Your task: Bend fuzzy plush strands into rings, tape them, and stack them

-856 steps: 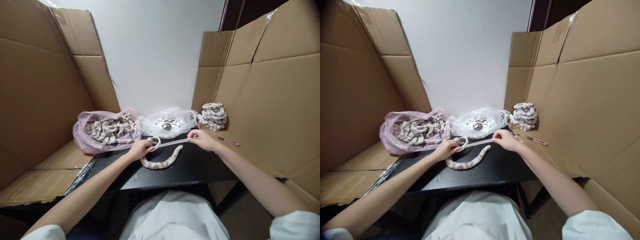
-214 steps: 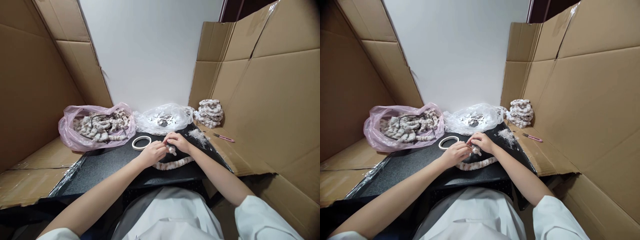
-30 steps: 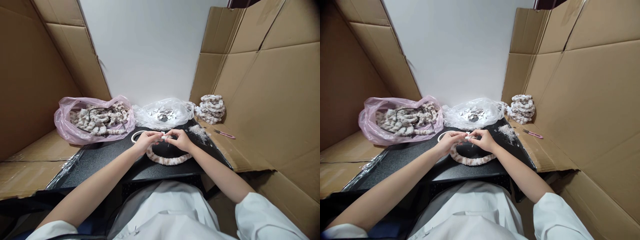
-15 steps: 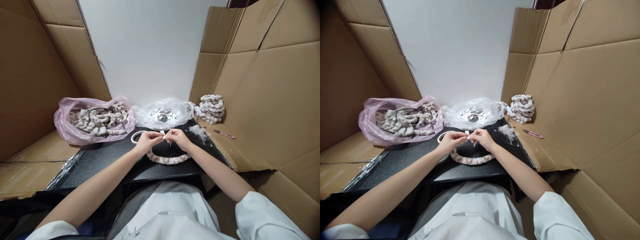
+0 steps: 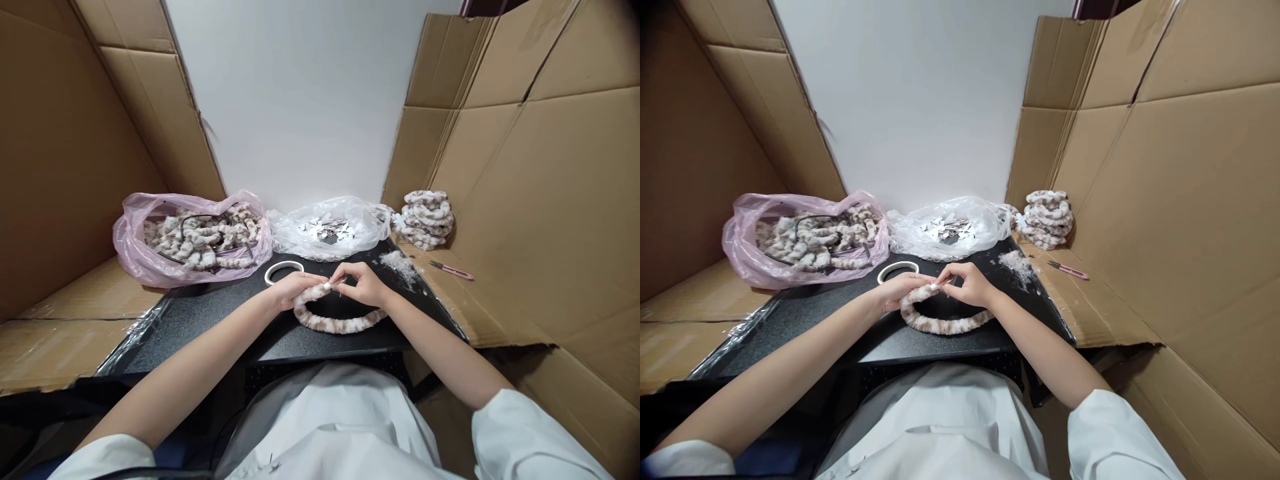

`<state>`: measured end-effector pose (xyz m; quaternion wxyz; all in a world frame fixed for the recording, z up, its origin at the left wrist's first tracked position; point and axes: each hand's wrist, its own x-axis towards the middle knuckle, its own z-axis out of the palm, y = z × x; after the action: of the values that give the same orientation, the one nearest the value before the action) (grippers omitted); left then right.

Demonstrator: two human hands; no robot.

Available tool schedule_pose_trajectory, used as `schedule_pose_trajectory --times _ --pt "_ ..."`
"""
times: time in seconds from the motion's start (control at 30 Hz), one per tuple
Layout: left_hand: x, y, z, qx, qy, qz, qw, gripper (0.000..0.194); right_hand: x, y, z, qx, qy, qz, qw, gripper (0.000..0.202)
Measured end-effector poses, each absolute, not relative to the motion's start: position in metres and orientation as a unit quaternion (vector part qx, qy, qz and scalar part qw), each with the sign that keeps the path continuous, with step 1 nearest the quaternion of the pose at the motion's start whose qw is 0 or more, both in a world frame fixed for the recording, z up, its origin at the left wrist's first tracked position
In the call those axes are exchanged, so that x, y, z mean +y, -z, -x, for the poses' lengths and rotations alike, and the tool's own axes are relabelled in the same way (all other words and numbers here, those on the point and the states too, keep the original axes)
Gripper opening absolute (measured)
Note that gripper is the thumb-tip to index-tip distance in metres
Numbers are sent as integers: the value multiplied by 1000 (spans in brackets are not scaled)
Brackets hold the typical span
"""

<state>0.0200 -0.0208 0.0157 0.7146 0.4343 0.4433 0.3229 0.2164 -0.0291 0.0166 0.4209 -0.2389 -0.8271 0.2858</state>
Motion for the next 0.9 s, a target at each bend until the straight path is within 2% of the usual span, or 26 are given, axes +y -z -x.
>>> schedule_pose_trajectory --times 0.3,0.57,0.73,0.9 --pt "-21 -19 -20 463 -231 -440 734 5 -32 -20 -215 -856 -187 190 443 12" --pt "-19 -24 -17 447 -197 -415 767 19 -30 -16 -214 -838 -180 202 474 9" --pt "-19 -24 -16 457 -254 -440 730 19 -30 -14 -213 -845 -183 201 460 11" --pt "-19 -19 -15 425 -326 -500 680 29 -29 -13 -214 -847 -176 207 457 11"
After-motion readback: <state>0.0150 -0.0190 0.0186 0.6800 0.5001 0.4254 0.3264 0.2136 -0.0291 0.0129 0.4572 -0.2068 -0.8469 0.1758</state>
